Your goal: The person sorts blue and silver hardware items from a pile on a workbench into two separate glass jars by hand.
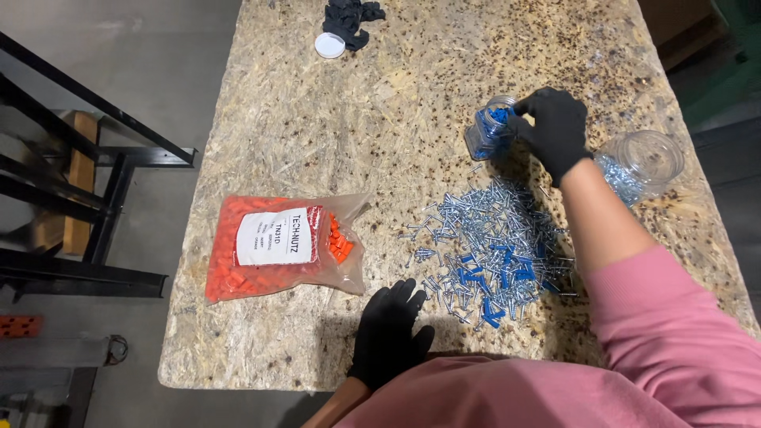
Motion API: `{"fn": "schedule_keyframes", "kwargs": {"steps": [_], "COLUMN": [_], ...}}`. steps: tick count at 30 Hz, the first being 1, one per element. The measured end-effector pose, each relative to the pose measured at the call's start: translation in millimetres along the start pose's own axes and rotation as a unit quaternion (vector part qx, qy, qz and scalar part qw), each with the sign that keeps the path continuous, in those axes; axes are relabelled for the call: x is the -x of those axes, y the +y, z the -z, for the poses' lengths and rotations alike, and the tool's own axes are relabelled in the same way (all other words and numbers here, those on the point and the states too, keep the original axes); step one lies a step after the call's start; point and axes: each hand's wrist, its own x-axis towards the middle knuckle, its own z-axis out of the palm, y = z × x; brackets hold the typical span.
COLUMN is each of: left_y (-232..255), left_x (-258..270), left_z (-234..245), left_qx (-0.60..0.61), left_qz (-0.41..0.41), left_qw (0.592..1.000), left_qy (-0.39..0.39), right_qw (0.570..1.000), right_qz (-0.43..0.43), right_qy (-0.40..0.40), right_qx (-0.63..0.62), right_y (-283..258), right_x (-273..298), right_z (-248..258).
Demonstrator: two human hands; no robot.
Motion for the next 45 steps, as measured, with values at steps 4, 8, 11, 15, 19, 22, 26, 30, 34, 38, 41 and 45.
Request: {"fn": "schedule_keyframes", "kwargs": {"steps": [4,8,11,15,19,22,26,30,34,38,41,45], "left_y": [3,5,7,11,12,16,17,13,7,5,4,7], "left_x": [-3,-5,-7,-13,-14,-16,-10,-5,-3,-2,-3,-5], "left_z": [4,7,11,22,25,31,32,25,22,14,15,16], "left_qx": [0.009,0.003,-0.003,-0.006,-0.002,-0.012,-0.010,0.014,0.020,0.019,0.014,0.013], "left_qz": [0.019,0.018,-0.005,-0.037,-0.049,-0.058,-0.047,-0.025,-0.015,-0.011,-0.010,-0.030], "left_qw": [0.999,1.000,0.999,0.992,0.990,0.986,0.990,0.998,1.000,1.000,1.000,0.999], "left_qy": [-0.024,-0.014,0.048,0.120,0.135,0.156,0.129,0.051,0.008,-0.009,-0.008,0.032], "right_qw": [0.999,0.989,0.978,0.951,0.946,0.966,0.983,0.984,0.983,0.982,0.981,0.979], "right_qz": [-0.018,-0.042,-0.050,-0.095,-0.083,0.002,0.053,0.048,0.064,0.089,0.100,0.122], "right_qy": [-0.013,-0.005,-0.052,-0.215,-0.267,-0.216,-0.170,-0.162,-0.148,-0.149,-0.155,-0.154], "right_qx": [-0.028,-0.144,-0.193,-0.202,-0.164,-0.141,-0.049,0.065,0.086,0.074,0.058,0.063], "right_y": [8,6,-4,-27,-58,-83,-104,-118,-116,-103,-98,-97], "right_x": [-8,19,61,127,173,177,176,170,176,183,180,171], "right_z": [-7,14,31,49,53,60,55,56,43,37,33,32]}}
